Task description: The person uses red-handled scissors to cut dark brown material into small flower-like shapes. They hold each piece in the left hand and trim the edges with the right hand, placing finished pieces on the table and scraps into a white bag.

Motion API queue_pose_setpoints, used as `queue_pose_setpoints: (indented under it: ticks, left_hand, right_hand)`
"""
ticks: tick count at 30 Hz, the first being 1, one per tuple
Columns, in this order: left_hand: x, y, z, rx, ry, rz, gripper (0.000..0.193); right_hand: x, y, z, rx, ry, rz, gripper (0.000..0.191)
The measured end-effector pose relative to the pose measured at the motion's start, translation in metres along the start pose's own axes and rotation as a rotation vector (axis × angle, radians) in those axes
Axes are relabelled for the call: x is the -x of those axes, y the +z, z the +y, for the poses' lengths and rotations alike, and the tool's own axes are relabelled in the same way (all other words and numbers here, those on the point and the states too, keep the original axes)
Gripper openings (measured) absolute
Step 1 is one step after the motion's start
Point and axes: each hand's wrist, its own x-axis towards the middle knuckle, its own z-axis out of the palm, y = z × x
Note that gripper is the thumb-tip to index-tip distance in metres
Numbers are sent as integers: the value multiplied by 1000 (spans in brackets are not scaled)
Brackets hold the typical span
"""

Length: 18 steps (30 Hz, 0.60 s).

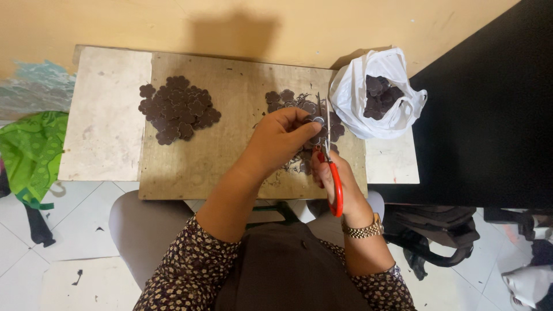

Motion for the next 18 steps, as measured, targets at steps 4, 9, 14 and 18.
queue_pose_setpoints:
  ticks: [4,9,14,18]
  left_hand:
    - [0,0,0,-44,35,11,9]
    - [0,0,-1,-105,96,26,8]
    - [0,2,2,14,15,18,8]
    - [0,2,4,14,3,13,8]
  right_hand:
    - [1,0,3,-26,28,5,60]
    - [0,0,3,-38,38,-3,60]
    - [0,2,-1,-52,3,3,59]
    - [-1,1,0,-36,45,10,63]
